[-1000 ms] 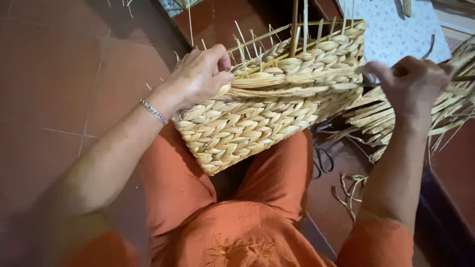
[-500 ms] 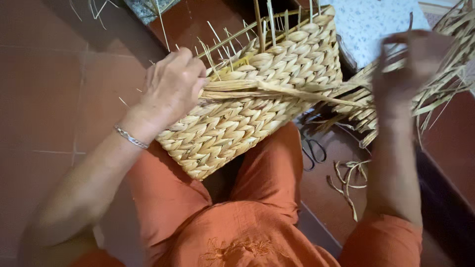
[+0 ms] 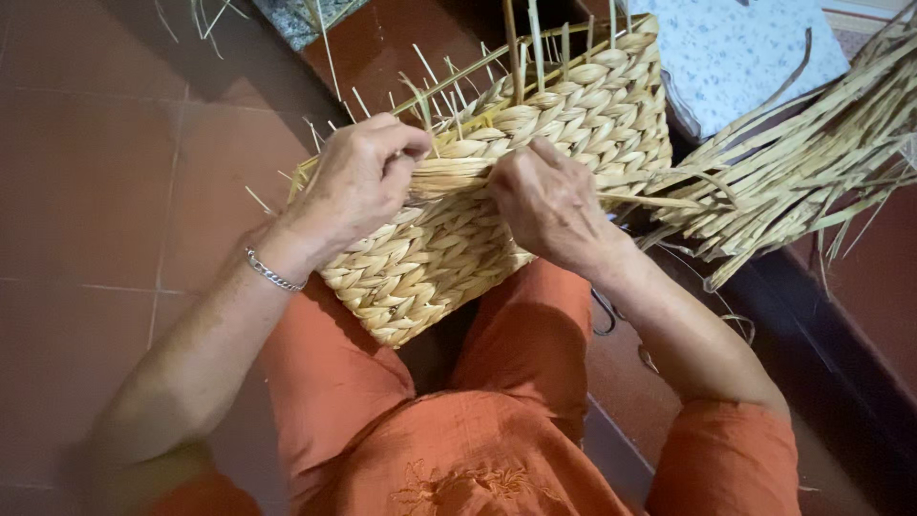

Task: The person sits on the floor with a woven water hyacinth basket on their lap and weaves thin plant strips around the rim, wrapping and tucking them along the bamboo frame. They rotate the basket to work around its edges, pulling strips tight and continuing the wrap along the sides.

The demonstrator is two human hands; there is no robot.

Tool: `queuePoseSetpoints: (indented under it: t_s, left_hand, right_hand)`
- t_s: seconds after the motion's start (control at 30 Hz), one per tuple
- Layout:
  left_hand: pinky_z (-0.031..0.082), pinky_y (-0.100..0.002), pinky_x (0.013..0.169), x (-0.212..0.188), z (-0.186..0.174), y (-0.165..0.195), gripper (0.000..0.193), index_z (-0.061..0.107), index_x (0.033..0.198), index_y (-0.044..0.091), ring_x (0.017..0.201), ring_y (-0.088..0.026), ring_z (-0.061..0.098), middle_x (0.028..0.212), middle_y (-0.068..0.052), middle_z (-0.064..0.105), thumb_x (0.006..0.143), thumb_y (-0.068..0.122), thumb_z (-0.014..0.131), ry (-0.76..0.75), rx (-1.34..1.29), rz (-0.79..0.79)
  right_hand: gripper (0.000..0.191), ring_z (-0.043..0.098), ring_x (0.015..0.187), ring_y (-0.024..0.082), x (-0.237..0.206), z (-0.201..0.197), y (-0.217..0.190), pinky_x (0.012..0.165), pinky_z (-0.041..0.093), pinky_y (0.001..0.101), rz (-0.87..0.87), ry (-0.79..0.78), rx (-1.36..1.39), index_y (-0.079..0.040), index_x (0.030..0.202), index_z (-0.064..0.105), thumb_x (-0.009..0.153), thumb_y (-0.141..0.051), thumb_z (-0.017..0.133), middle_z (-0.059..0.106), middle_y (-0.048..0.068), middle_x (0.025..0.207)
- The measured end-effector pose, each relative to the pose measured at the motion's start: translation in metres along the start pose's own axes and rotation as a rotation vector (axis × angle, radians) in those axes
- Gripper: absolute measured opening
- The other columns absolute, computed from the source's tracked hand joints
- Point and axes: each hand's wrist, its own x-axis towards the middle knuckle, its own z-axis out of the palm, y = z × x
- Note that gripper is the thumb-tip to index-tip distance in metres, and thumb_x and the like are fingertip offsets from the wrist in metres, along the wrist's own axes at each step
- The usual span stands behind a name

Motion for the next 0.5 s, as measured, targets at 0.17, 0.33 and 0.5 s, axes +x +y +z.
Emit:
queuePoseSetpoints:
  t_s: [0.17, 0.33, 0.5]
  left_hand:
    - [0.057, -0.034, 0.075, -0.004, -0.003, 0.002, 0.043, 0.064, 0.126, 0.000, 0.084, -0.022, 0.065, 0.116, -0.012, 0.064, 0.083, 0.000, 0.063, -0.174, -0.129, -0.087]
    - [0.056, -0.038, 0.084, -0.002, 0.011, 0.001, 0.038, 0.069, 0.115, 0.001, 0.097, -0.024, 0.065, 0.112, -0.010, 0.066, 0.080, 0.015, 0.080, -0.075, -0.066, 0.073]
    - [0.052, -0.044, 0.074, -0.001, 0.032, -0.003, 0.033, 0.061, 0.101, -0.001, 0.089, -0.029, 0.061, 0.097, -0.013, 0.058, 0.086, 0.023, 0.078, 0.080, 0.239, 0.092]
  right_hand:
    - [0.015, 0.058, 0.072, 0.018, 0.019, -0.004, -0.002, 0.057, 0.046, 0.0301, -0.153, 0.338, -0.018, -0.002, 0.100, 0.057, 0.101, 0.002, 0.071, 0.064, 0.011, 0.085]
    - [0.010, 0.061, 0.071, 0.020, 0.038, -0.007, -0.016, 0.058, 0.050, 0.0331, -0.304, 0.462, -0.002, -0.001, 0.107, 0.061, 0.104, -0.001, 0.071, 0.064, 0.011, 0.087]
    - [0.009, 0.074, 0.081, 0.016, 0.057, -0.020, 0.003, 0.068, 0.064, 0.0268, 0.032, 0.182, 0.413, -0.002, 0.104, 0.070, 0.104, -0.009, 0.074, 0.075, 0.011, 0.094]
